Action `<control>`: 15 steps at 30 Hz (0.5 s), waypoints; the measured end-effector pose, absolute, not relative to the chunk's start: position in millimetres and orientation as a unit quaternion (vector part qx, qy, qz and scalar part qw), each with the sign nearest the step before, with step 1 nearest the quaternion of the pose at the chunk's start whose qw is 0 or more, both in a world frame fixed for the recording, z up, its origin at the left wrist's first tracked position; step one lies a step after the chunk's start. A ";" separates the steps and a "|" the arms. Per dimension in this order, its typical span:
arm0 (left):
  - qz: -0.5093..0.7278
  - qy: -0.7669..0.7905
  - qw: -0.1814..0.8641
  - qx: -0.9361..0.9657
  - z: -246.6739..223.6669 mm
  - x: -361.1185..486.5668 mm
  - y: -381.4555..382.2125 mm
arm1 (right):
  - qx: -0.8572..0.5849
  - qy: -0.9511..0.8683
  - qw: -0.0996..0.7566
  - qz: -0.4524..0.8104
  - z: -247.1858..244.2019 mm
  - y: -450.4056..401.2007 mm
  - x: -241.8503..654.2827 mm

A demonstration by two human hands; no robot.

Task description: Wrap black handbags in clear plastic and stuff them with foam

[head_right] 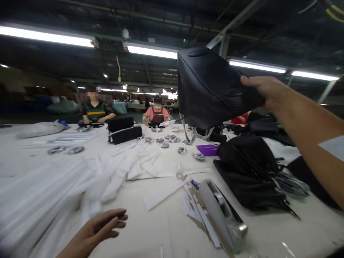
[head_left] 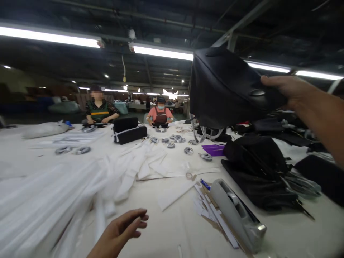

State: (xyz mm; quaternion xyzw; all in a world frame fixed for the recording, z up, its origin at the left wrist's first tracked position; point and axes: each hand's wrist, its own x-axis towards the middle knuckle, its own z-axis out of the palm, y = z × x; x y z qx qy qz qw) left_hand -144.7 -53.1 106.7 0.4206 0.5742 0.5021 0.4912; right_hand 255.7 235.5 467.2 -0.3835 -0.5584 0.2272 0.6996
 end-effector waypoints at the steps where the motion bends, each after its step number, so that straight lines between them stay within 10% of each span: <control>1: 0.514 0.563 0.488 0.426 115.6 -143.0 -54.6 | -0.392 -0.579 0.659 0.276 461.0 227.8 240.4; 15: 0.654 0.404 0.507 0.391 133.8 -105.7 -60.9 | -0.353 -0.584 0.479 0.552 309.6 180.4 98.4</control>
